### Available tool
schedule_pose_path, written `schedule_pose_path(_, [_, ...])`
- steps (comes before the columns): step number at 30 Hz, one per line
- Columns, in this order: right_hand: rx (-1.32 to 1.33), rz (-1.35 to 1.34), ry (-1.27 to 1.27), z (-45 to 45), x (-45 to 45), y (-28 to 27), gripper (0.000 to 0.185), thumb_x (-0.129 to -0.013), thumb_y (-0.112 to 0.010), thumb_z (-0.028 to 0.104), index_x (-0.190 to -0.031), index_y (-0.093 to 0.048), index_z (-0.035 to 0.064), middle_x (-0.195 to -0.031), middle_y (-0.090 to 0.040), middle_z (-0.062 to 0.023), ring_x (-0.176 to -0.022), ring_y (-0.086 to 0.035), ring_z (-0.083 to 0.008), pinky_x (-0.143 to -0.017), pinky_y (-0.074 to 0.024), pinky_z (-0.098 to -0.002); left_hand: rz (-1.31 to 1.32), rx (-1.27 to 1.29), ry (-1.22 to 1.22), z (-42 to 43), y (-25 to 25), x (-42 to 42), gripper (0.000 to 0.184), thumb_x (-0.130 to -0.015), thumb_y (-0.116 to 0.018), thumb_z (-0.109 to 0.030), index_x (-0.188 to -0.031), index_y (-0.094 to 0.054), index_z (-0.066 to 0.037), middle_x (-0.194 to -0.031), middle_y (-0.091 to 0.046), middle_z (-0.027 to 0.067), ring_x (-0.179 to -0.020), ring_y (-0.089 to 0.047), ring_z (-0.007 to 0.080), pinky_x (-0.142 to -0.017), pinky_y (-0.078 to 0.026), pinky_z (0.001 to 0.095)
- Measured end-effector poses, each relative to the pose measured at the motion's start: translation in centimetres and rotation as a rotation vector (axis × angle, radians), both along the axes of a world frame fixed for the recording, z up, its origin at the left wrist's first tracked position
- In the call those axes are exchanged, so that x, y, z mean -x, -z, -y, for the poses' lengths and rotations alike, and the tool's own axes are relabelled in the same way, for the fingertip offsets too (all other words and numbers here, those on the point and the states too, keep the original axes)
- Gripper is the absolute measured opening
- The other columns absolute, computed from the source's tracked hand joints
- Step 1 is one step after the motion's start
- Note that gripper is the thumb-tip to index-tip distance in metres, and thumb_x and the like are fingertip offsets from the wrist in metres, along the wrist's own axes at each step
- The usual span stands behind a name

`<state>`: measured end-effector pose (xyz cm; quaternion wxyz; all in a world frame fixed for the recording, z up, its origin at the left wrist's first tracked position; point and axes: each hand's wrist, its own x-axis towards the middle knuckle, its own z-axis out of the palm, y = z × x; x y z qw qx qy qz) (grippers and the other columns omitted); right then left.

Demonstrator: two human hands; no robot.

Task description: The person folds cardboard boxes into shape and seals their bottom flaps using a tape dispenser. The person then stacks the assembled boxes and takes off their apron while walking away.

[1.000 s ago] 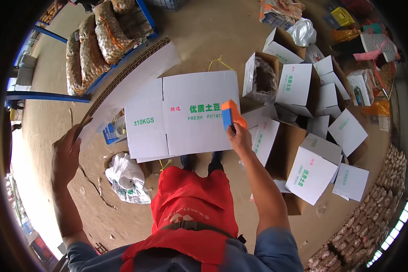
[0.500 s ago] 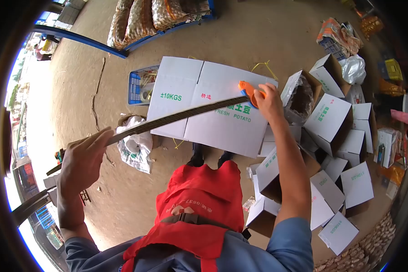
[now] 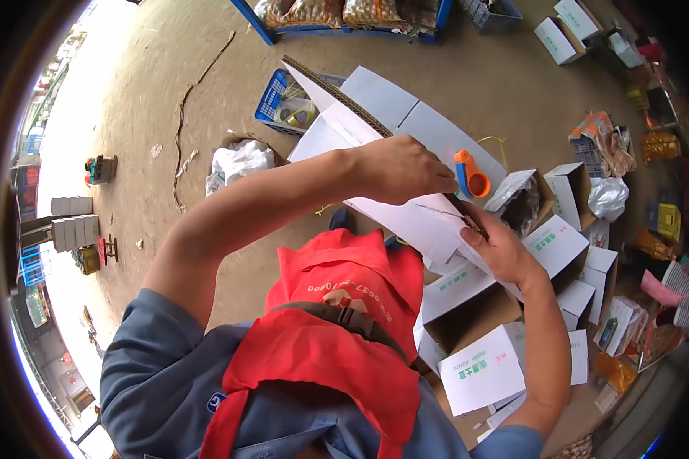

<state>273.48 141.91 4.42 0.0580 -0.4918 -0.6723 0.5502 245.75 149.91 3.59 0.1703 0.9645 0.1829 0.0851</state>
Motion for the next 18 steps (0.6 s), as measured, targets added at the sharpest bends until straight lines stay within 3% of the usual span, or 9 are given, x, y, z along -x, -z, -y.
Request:
schedule_pose_path(1, [0.032, 0.013, 0.033, -0.3, -0.9, 0.0, 0.069, -0.108, -0.057, 0.048, -0.155, -0.046, -0.0017, -0.143, -0.063, -0.02, -0.135, -0.057, -0.027, -0.115, -0.0407, -0.0383, -0.013, -0.02, -0.043, -0.4, 0.7, 0.4, 0.036, -0.09, -0.068, -0.016, -0.126, -0.068, -0.01, -0.136, -0.065, 0.012, -0.123, -0.065, 0.0288, -0.101, -0.056, 0.0425])
schedule_pose_path(2, [0.034, 0.018, 0.017, -0.6, -1.0, 0.0, 0.069, -0.108, -0.057, 0.048, -0.155, -0.046, -0.0017, -0.143, -0.063, -0.02, -0.135, -0.057, -0.027, -0.115, -0.0407, -0.0383, -0.009, -0.018, -0.058, -0.5, 1.0, 1.3, 0.036, -0.09, -0.068, -0.016, -0.126, -0.068, -0.01, -0.136, -0.065, 0.012, -0.123, -0.065, 0.0288, -0.101, -0.056, 0.0425])
schedule_pose_path(4, [-0.009, -0.033, 0.022, -0.1, -0.8, 0.7, 0.074, -0.107, -0.055, 0.052, -0.155, -0.045, -0.0031, -0.144, -0.062, -0.0206, -0.135, -0.056, -0.0266, -0.116, -0.0396, -0.0378, 0.312, -0.23, -0.299, -0.2, 1.9, 3.4, 0.047, -0.092, -0.07, -0.021, -0.139, -0.065, -0.013, -0.16, -0.048, 0.0132, -0.139, -0.056, 0.0305, -0.114, -0.048, 0.043])
schedule_pose_path(5, [0.002, -0.041, 0.035, 0.1, -0.5, 0.8, 0.079, -0.108, -0.049, 0.06, -0.154, -0.047, -0.0041, -0.144, -0.062, -0.0208, -0.135, -0.057, -0.0277, -0.117, -0.0384, -0.0374, 0.249, -0.135, -0.32, -0.1, 2.4, 4.2, 0.05, -0.094, -0.069, -0.024, -0.144, -0.063, -0.018, -0.169, -0.035, 0.0097, -0.154, -0.038, 0.0267, -0.125, -0.036, 0.0437])
schedule_pose_path(9, [0.02, -0.013, 0.063, -0.6, 0.1, 0.5, 0.082, -0.108, -0.043, 0.065, -0.151, -0.051, -0.0052, -0.14, -0.064, -0.0195, -0.131, -0.058, -0.0269, -0.115, -0.0393, -0.0357, 0.319, -0.198, -0.217, 1.2, 3.1, 5.6, 0.06, -0.088, -0.071, -0.014, -0.146, -0.062, -0.021, -0.171, -0.032, 0.0105, -0.158, -0.032, 0.0266, -0.127, -0.029, 0.0531])
schedule_pose_path(14, [-0.092, -0.021, 0.006, -2.4, -1.6, 0.8, 0.083, -0.107, -0.04, 0.069, -0.134, -0.064, -0.0063, -0.113, -0.074, -0.0149, -0.108, -0.066, -0.0206, -0.099, -0.0492, -0.0333, 0.28, -0.11, -0.095, 4.1, 3.6, 7.5, 0.068, -0.078, -0.072, -0.013, -0.145, -0.063, -0.02, -0.174, -0.029, 0.0047, -0.16, -0.027, 0.0235, -0.129, -0.027, 0.0513])
schedule_pose_path(15, [-0.21, -0.032, 0.006, -2.7, -1.2, 0.6, 0.064, -0.105, -0.057, 0.057, -0.125, -0.07, -0.0021, -0.103, -0.077, -0.0149, -0.095, -0.073, -0.0221, -0.087, -0.0545, -0.0338, 0.26, -0.106, -0.094, 4.9, 3.2, 7.8, 0.063, -0.081, -0.072, -0.015, -0.143, -0.064, -0.02, -0.173, -0.031, 0.0047, -0.159, -0.029, 0.0236, -0.128, -0.028, 0.0507])
schedule_pose_path(16, [-0.21, -0.025, 0.01, -2.8, -0.9, 0.4, 0.064, -0.105, -0.057, 0.057, -0.125, -0.07, -0.0021, -0.103, -0.077, -0.0149, -0.095, -0.073, -0.0221, -0.087, -0.0545, -0.0338, 0.242, -0.101, -0.093, 5.8, 2.7, 8.1, 0.059, -0.083, -0.071, -0.017, -0.141, -0.065, -0.02, -0.172, -0.033, 0.0048, -0.158, -0.031, 0.0237, -0.128, -0.029, 0.0502])
schedule_pose_path(18, [-0.444, 0.322, -0.131, -2.8, 0.1, -0.4, 0.042, -0.096, -0.075, 0.04, -0.116, -0.074, 0.0026, -0.099, -0.078, -0.016, -0.087, -0.076, -0.0275, -0.078, -0.0568, -0.0357, 0.321, -0.001, -0.044, 7.8, 3.8, 8.4, 0.053, -0.092, -0.066, -0.017, -0.144, -0.061, -0.012, -0.168, -0.04, 0.006, -0.152, -0.04, 0.0242, -0.121, -0.036, 0.0477])
